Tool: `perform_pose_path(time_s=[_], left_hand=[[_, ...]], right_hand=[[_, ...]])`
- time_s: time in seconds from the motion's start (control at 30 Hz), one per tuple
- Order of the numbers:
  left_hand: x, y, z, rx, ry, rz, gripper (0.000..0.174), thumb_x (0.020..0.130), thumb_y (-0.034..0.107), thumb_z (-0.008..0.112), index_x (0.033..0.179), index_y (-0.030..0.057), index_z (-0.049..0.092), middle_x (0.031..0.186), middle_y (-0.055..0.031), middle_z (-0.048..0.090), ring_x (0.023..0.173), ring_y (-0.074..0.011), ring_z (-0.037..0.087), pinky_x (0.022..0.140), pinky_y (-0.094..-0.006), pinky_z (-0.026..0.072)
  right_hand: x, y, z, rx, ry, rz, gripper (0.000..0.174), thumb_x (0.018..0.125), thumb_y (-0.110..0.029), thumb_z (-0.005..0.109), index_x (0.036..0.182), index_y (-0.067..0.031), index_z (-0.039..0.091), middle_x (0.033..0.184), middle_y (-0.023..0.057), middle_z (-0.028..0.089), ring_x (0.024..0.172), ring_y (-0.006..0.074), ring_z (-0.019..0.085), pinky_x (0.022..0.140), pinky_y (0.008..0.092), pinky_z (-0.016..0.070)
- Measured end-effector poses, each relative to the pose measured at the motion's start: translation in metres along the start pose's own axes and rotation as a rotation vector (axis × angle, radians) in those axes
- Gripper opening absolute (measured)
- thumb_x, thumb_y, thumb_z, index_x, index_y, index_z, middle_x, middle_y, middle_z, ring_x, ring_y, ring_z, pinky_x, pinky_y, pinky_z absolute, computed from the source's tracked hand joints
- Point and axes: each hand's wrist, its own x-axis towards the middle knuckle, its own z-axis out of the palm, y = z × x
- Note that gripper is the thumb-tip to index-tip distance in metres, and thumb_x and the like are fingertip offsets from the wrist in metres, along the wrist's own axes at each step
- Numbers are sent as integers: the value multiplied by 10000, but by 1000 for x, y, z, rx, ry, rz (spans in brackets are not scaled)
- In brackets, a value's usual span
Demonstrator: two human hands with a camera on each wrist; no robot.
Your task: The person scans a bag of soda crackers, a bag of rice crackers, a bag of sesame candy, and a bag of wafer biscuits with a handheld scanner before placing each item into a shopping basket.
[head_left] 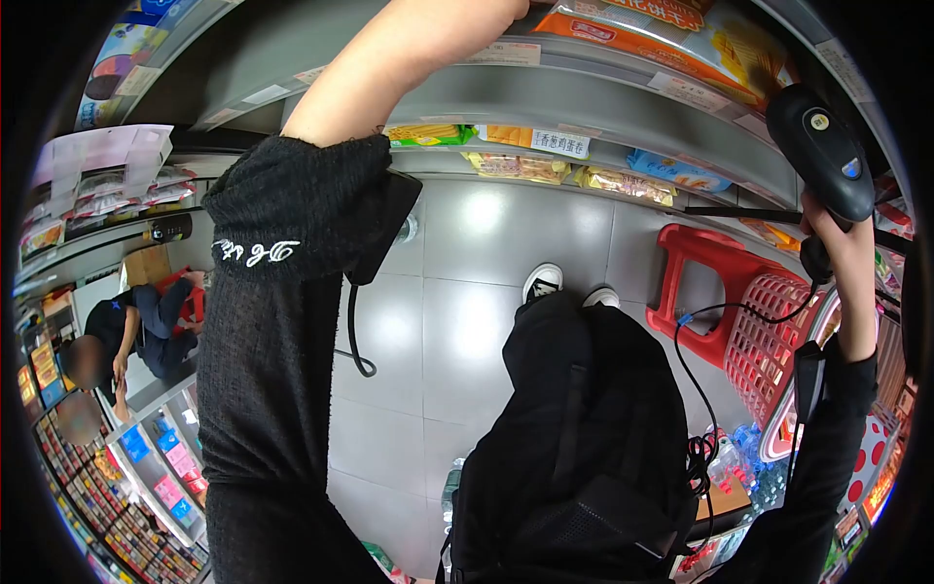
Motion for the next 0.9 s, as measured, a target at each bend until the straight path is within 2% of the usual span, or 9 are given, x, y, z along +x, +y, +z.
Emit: perform_pose_path(time_s=[0.1, 0.2, 0.27, 0.37, 0.47, 0.6, 0.67, 0.77, 0.9], left_hand=[[-3, 5, 3, 16, -24, 35, 580, 608, -41, 319, 1177, -152, 331, 1079, -230, 512, 1067, -217, 459, 893, -225, 328], [4, -4, 3, -68, -11, -12, 593, 598, -48, 315, 1182, -154, 322, 1090, -241, 502, 1080, -224, 451, 886, -224, 332], [5, -9, 1, -90, -77, 95, 597, 596, -50, 314, 1185, -148, 324, 1099, -240, 497, 1089, -230, 446, 878, -227, 343], [7, -8, 0, -49, -46, 34, 599, 601, -47, 317, 1193, -137, 320, 1108, -239, 494, 1088, -226, 446, 868, -221, 351], [6, -11, -4, -87, -100, 61, 602, 607, -46, 319, 1204, -126, 312, 1119, -235, 490, 1072, -214, 453, 851, -207, 355], [3, -6, -1, -93, -62, 67, 608, 612, -45, 320, 1214, -122, 300, 1126, -231, 488, 1052, -199, 459, 826, -194, 361], [-1, 3, -1, -39, -77, 9, 610, 612, -44, 321, 1217, -122, 295, 1133, -231, 482, 1058, -202, 454, 818, -197, 364], [5, -8, -2, -132, -116, 55, 613, 612, -44, 321, 1219, -123, 291, 1141, -234, 472, 1083, -220, 441, 817, -201, 365], [4, -3, 1, -61, -61, 59, 619, 607, -50, 314, 1221, -123, 286, 1154, -235, 462, 1100, -236, 430, 825, -211, 366]], right_hand=[[1, 2, -3, -7, -2, 2, 218, 740, -118, 611, 913, 1, 554, 656, 24, 546, 591, 85, 513, 564, 222, 401], [1, 3, -4, -7, 3, 9, 226, 739, -112, 610, 924, 1, 549, 664, 28, 547, 590, 88, 516, 563, 224, 403], [0, 4, -4, -3, 16, 12, 230, 739, -110, 610, 930, 0, 546, 670, 30, 548, 590, 90, 517, 561, 225, 404], [1, 7, -5, 27, 26, 0, 242, 741, -106, 608, 947, -1, 539, 686, 31, 550, 591, 93, 520, 561, 225, 406], [1, 8, -6, -1, 17, 32, 250, 741, -104, 610, 957, -2, 536, 695, 30, 550, 597, 92, 521, 563, 225, 408], [1, 12, -5, 15, 33, 28, 253, 741, -101, 609, 964, -4, 537, 700, 27, 549, 600, 90, 519, 565, 221, 407], [2, 14, -6, 25, 27, 21, 254, 741, -100, 609, 965, -3, 537, 702, 27, 549, 600, 88, 518, 564, 219, 406], [2, 12, -6, 53, 20, 19, 258, 738, -90, 609, 968, 1, 537, 704, 27, 548, 597, 86, 515, 561, 218, 403], [2, 9, -7, 75, 21, 9, 249, 733, -73, 607, 962, -2, 541, 702, 25, 548, 591, 80, 507, 553, 220, 400]])
